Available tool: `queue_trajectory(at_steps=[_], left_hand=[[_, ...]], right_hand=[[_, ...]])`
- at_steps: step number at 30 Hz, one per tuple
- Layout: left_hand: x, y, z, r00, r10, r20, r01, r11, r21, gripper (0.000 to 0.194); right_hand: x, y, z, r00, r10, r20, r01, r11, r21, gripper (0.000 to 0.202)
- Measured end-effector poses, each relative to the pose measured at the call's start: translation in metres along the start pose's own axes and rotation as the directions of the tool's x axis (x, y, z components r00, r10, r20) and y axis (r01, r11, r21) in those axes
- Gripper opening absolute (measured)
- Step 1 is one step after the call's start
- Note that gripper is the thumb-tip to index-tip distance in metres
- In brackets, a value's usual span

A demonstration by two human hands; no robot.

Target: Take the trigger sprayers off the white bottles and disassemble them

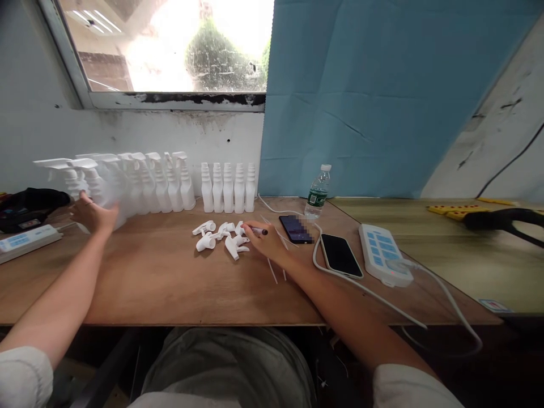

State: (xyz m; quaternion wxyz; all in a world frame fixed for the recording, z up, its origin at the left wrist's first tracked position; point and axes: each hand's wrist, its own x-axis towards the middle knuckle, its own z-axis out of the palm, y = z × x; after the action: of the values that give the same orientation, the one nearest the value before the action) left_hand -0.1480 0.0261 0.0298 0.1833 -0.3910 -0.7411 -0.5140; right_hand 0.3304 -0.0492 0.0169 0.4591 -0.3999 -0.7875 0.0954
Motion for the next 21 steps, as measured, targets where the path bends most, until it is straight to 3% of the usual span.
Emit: queue_trajectory(at_steps=[2,5,7,9,11,15,18,21], left_hand=[[0.001,-0.002,0.001,1.000,-0.023,-0.006,0.023,1.000,-0.020,0.082],[-0.001,-0.004,0.004,0.999,0.027,0.023,-0.025,0.997,-0.067,0.054],[-0.004,0.000,0.007,0.989,0.138,0.052,-0.134,0.988,-0.082,0.041],[-0.009,0.010,0.009,0.950,0.299,0.090,-0.293,0.953,-0.077,0.039],[-0.017,0.029,0.011,0.868,0.482,0.121,-0.474,0.876,-0.090,0.039],[-0.048,0.081,0.007,0.636,0.766,0.093,-0.737,0.639,-0.220,0.035],[-0.081,0.118,-0.002,0.486,0.868,0.101,-0.803,0.489,-0.341,0.038],[-0.111,0.142,-0.014,0.401,0.904,0.146,-0.789,0.422,-0.446,0.039]], right_hand=[[0.000,0.000,0.000,1.000,0.000,0.003,0.000,1.000,0.004,0.031],[-0.001,0.000,0.001,1.000,-0.004,0.008,0.004,1.000,0.015,0.032],[-0.001,-0.001,0.001,1.000,0.008,-0.001,-0.007,0.999,0.045,0.034],[0.000,-0.001,0.000,0.998,0.064,-0.024,-0.060,0.988,0.140,0.037],[0.001,-0.001,-0.001,0.985,0.170,-0.035,-0.152,0.943,0.297,0.041],[0.005,0.002,-0.002,0.954,0.295,0.049,-0.271,0.786,0.555,0.041],[0.008,0.002,-0.003,0.931,0.312,0.190,-0.354,0.645,0.677,0.043],[0.008,-0.002,-0.003,0.890,0.304,0.341,-0.453,0.493,0.743,0.053]])
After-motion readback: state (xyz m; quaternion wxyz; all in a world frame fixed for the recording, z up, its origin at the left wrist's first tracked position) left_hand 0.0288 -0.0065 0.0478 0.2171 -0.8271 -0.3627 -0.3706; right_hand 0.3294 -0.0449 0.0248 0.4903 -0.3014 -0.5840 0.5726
